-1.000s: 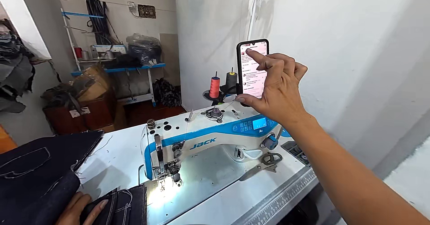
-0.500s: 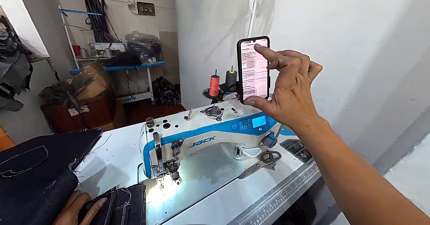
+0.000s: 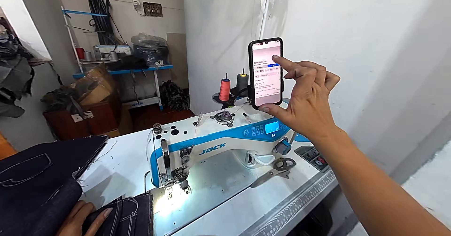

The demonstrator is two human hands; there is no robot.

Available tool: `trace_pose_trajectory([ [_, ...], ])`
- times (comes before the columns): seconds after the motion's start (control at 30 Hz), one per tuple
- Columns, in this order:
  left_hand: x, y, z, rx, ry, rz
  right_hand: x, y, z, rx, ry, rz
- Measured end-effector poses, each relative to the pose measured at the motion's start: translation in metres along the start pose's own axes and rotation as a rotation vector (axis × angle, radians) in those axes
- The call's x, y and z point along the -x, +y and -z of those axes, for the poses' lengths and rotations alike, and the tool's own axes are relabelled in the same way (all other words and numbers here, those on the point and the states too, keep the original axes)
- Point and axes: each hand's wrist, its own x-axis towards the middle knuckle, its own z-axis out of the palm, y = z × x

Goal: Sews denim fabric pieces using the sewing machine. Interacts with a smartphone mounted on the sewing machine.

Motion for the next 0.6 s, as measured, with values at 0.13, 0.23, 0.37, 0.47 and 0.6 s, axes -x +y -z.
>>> trace_pose_trajectory([
  [0.13,0.000,-0.006,-0.004,-0.007,0.013,-0.005,0.008,0.002,0.002,-0.021,-0.006,0.022],
  [0.23,0.000,-0.001,-0.001,-0.001,0.004,-0.006,0.017,0.002,0.001,-0.036,0.031,0.062],
  [0.37,0.000,-0.009,-0.002,-0.005,-0.022,-0.075,0.024,0.003,0.000,-0.071,0.054,0.074],
  [0.47,-0.001,-0.011,-0.002,-0.014,-0.021,-0.077,0.025,0.004,0.000,-0.083,0.060,0.074],
  [0.6,0.000,-0.011,-0.003,-0.016,-0.019,-0.073,0.029,0.004,-0.001,-0.108,0.076,0.107],
])
